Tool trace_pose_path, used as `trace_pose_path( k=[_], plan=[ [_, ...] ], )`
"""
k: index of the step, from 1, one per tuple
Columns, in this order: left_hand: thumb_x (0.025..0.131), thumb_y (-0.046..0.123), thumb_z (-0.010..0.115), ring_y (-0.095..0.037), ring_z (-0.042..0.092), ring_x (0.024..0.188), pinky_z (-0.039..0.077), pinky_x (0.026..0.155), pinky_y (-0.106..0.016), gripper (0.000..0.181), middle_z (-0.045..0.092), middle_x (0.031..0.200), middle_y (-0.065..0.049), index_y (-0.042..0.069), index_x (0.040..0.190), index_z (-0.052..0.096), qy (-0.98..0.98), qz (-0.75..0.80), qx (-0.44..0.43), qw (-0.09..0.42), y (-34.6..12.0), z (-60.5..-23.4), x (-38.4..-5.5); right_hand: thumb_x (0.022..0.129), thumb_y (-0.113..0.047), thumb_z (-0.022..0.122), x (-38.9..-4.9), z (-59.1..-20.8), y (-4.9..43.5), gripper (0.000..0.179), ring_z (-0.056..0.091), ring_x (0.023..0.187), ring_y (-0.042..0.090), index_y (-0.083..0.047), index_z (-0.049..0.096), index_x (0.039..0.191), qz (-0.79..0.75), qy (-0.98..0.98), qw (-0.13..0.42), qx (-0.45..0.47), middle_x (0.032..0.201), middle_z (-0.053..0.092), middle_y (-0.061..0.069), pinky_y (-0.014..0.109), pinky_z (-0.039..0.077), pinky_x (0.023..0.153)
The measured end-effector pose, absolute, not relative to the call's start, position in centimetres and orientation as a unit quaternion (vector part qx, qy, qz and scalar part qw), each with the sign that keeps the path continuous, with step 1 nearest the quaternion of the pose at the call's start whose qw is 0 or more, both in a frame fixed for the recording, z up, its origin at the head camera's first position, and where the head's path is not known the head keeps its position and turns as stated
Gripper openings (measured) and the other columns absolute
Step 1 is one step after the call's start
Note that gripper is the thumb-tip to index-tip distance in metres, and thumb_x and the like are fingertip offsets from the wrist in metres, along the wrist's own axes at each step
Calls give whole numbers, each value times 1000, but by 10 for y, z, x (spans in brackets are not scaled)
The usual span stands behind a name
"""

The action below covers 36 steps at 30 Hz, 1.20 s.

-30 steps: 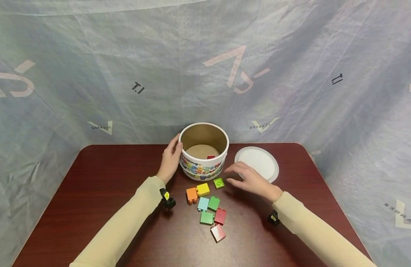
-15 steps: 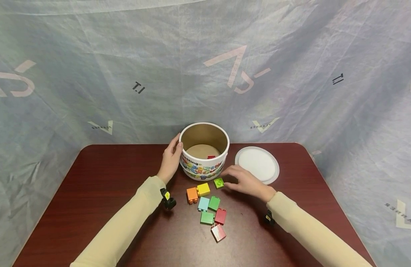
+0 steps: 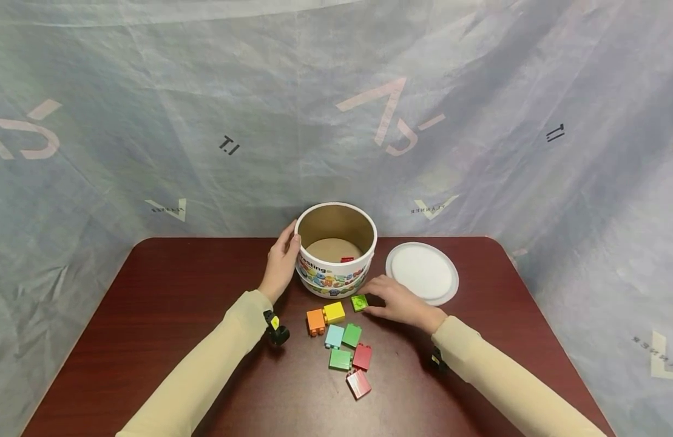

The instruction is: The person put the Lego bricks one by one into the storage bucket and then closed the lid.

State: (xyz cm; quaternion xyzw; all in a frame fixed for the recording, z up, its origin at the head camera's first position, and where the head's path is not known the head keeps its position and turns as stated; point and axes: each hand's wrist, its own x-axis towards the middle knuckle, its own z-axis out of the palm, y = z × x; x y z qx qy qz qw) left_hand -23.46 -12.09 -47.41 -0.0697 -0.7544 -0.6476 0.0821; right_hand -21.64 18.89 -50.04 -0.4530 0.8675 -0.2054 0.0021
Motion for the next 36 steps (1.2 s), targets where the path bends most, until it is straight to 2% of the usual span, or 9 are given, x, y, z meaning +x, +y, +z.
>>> trace_pose_path(
  k=[7, 25, 36],
  plan=[
    [114, 27, 46, -33, 43, 148, 39, 119, -52, 52, 39, 164, -15, 15, 163, 37, -747, -656, -75, 78, -121, -475, -235, 92, -19, 81, -215, -502, 189, 33, 62, 109, 20, -7, 74, 122, -189, 873, 3, -450, 116, 72, 4, 41, 53, 95],
    [114, 29, 46, -29, 40, 150, 37, 120, -49, 53, 38, 166, -7, 17, 164, 35, -754, -651, -64, 64, -122, -472, -228, 91, -18, 82, -201, -488, 195, 29, 64, 107, 19, -8, 75, 118, -194, 874, -5, -446, 110, 72, 2, 40, 54, 96],
    [114, 28, 46, -31, 43, 148, 39, 119, -50, 53, 39, 165, -11, 16, 164, 35, -757, -646, -73, 72, -123, -474, -234, 89, -17, 84, -196, -456, 198, 31, 63, 104, 17, -9, 75, 118, -216, 861, -49, -458, 110, 72, 0, 39, 54, 93]
  ],
)
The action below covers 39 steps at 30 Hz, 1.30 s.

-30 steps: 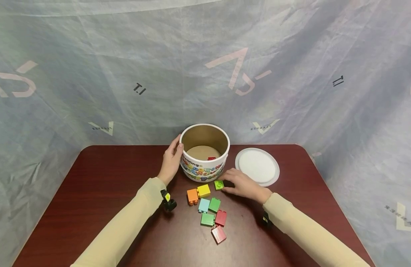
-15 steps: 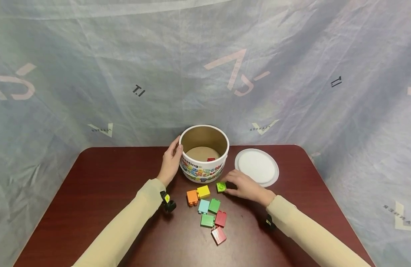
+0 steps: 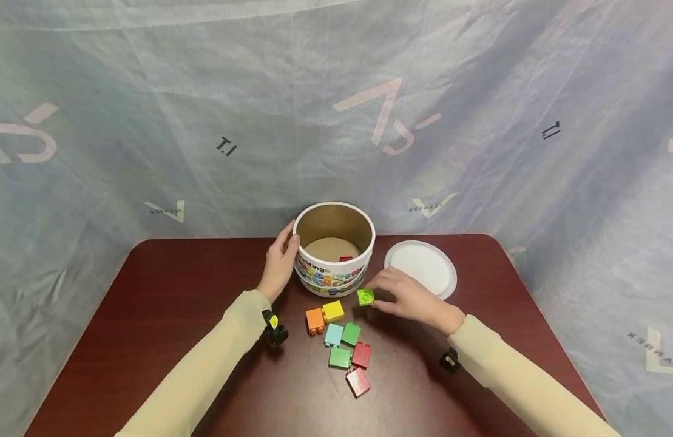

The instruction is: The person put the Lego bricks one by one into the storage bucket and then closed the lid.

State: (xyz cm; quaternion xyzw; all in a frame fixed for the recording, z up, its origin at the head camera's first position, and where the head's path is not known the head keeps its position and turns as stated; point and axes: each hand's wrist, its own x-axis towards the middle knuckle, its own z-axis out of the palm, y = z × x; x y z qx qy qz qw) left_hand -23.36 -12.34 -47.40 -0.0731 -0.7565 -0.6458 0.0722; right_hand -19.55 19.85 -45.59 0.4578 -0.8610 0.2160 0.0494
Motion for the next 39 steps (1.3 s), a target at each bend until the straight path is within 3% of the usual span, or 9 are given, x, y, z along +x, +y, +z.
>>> trace_pose_path(
  k=[8, 12, 20, 32, 39],
  plan=[
    [113, 28, 47, -29, 44, 147, 40, 118, -50, 53, 41, 164, -13, 16, 164, 36, -758, -644, -73, 69, -125, -475, -236, 88, -15, 85, -195, -432, 198, 32, 62, 102, 15, -11, 76, 118, 228, -857, 60, 457, 111, 72, -2, 37, 54, 90],
    [114, 25, 46, -34, 44, 147, 41, 117, -53, 53, 39, 164, -17, 14, 164, 35, -752, -651, -81, 67, -124, -475, -234, 87, -15, 86, -193, -422, 197, 33, 62, 102, 15, -11, 76, 118, 238, -854, 76, 457, 112, 72, -2, 36, 55, 90],
    [113, 27, 47, -32, 45, 147, 41, 117, -53, 52, 41, 164, -13, 16, 163, 37, -752, -650, -79, 82, -123, -475, -237, 83, -13, 89, -199, -391, 191, 42, 64, 106, 18, -9, 74, 122, 249, -833, 124, 478, 116, 72, 1, 40, 56, 90],
    [113, 31, 47, -29, 44, 147, 39, 119, -50, 54, 41, 164, -12, 18, 164, 36, -756, -648, -67, 65, -126, -481, -231, 93, -15, 80, -228, -371, 178, 33, 62, 108, 22, -8, 72, 124, 253, -856, 90, 442, 120, 70, 4, 38, 56, 83],
    [113, 30, 47, -28, 42, 149, 39, 119, -50, 54, 40, 164, -11, 16, 164, 35, -757, -647, -64, 72, -134, -481, -229, 94, -15, 79, -250, -369, 162, 32, 63, 106, 28, -5, 72, 124, 249, -853, 91, 449, 118, 70, 8, 42, 55, 87]
  ],
)
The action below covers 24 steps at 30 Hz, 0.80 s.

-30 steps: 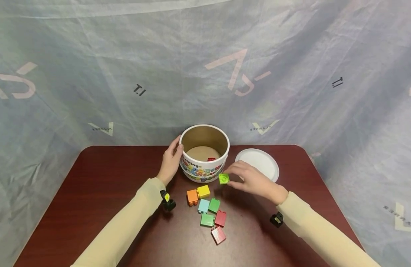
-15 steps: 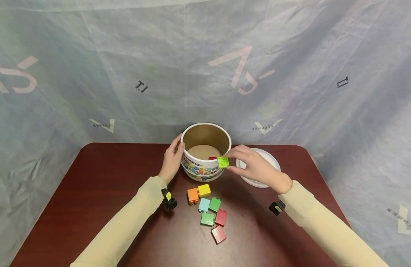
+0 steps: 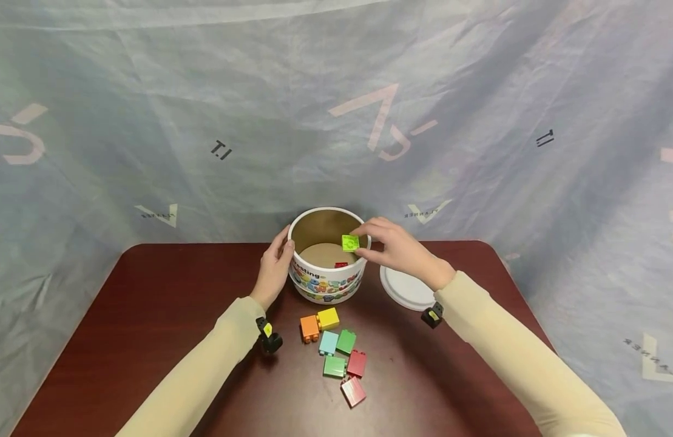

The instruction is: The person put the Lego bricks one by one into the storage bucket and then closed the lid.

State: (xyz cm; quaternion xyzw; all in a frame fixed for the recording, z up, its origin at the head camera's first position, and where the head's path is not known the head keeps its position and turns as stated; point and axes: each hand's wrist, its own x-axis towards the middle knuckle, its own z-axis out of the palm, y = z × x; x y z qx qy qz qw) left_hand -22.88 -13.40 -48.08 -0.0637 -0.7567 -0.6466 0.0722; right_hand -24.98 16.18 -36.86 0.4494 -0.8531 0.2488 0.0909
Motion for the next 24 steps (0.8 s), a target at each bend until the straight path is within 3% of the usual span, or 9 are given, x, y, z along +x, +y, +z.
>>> trace_pose_path(
  k=[15, 20, 24],
  plan=[
    [112, 20, 51, -32, 40, 150, 36, 121, -47, 53, 41, 162, -20, 7, 161, 39, -733, -675, -54, 68, -131, -467, -227, 96, -16, 77, -289, -357, 147, 33, 63, 116, 32, -1, 72, 124, 239, -875, 84, 412, 121, 71, 14, 48, 51, 103],
    [111, 12, 50, -40, 36, 150, 33, 122, -49, 53, 38, 161, -28, -3, 160, 35, -719, -691, -46, 49, -127, -443, -209, 96, -19, 77, -294, -364, 145, 33, 63, 116, 30, -2, 73, 124, 231, -881, 72, 406, 121, 70, 13, 47, 51, 103],
    [111, 12, 50, -42, 37, 150, 34, 122, -49, 52, 39, 160, -29, -4, 159, 36, -721, -690, -46, 53, -127, -442, -207, 97, -19, 76, -297, -364, 140, 33, 63, 116, 30, -2, 73, 124, 228, -880, 69, 412, 121, 71, 13, 47, 51, 103]
  ],
)
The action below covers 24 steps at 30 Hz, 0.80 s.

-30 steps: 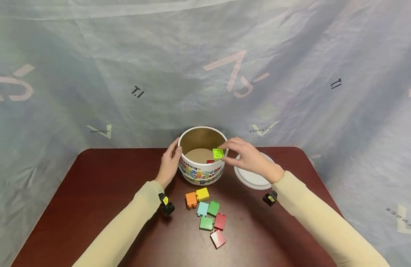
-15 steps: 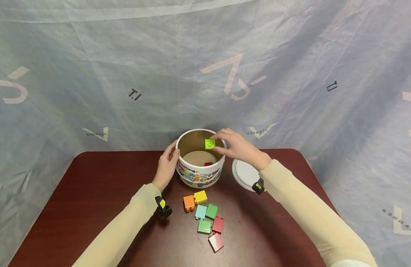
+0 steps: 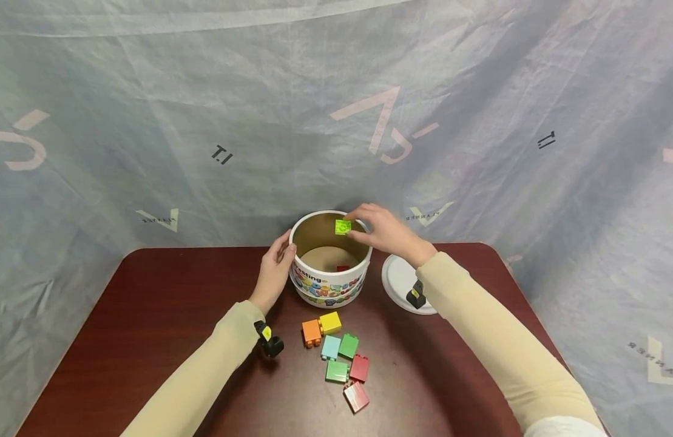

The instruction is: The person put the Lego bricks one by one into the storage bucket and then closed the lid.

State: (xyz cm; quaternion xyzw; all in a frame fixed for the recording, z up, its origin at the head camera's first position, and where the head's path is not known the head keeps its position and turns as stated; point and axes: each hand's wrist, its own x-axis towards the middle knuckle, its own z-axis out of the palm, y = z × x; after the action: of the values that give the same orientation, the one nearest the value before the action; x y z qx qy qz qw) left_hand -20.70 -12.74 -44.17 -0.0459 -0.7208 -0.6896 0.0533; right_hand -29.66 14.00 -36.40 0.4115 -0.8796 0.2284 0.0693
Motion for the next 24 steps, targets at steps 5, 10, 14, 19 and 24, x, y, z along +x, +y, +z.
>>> trace_pose_path(
  k=[5, 10, 14, 19, 24],
  plan=[
    [111, 13, 50, -42, 38, 149, 35, 121, -50, 52, 39, 160, -29, -4, 159, 37, -726, -683, -47, 61, -129, -440, -207, 97, -20, 76, -300, -361, 131, 32, 63, 117, 30, -3, 73, 124, 229, -879, 71, 412, 122, 71, 12, 47, 50, 103],
    [111, 11, 50, -41, 41, 147, 36, 120, -49, 51, 42, 158, -29, -5, 157, 39, -734, -674, -47, 70, -130, -439, -205, 97, -20, 76, -301, -364, 122, 31, 62, 117, 28, -5, 74, 124, 234, -882, 59, 405, 122, 71, 10, 45, 50, 103],
    [111, 11, 50, -42, 41, 147, 37, 120, -50, 51, 41, 158, -29, -5, 158, 39, -739, -668, -48, 72, -131, -440, -205, 97, -20, 76, -301, -368, 118, 32, 62, 117, 28, -4, 73, 124, 235, -881, 61, 406, 122, 71, 11, 44, 49, 104],
    [112, 14, 49, -38, 41, 148, 37, 120, -49, 51, 42, 160, -25, -2, 159, 38, -744, -663, -42, 66, -130, -440, -206, 97, -19, 76, -303, -373, 117, 33, 61, 119, 29, -3, 72, 125, 239, -883, 60, 401, 123, 70, 11, 45, 49, 106],
    [112, 13, 49, -38, 41, 148, 37, 120, -49, 51, 42, 160, -25, -2, 159, 38, -744, -664, -46, 69, -127, -438, -206, 97, -18, 76, -304, -376, 120, 32, 61, 119, 31, -3, 72, 125, 240, -882, 60, 401, 123, 70, 12, 47, 49, 106]
  ],
)
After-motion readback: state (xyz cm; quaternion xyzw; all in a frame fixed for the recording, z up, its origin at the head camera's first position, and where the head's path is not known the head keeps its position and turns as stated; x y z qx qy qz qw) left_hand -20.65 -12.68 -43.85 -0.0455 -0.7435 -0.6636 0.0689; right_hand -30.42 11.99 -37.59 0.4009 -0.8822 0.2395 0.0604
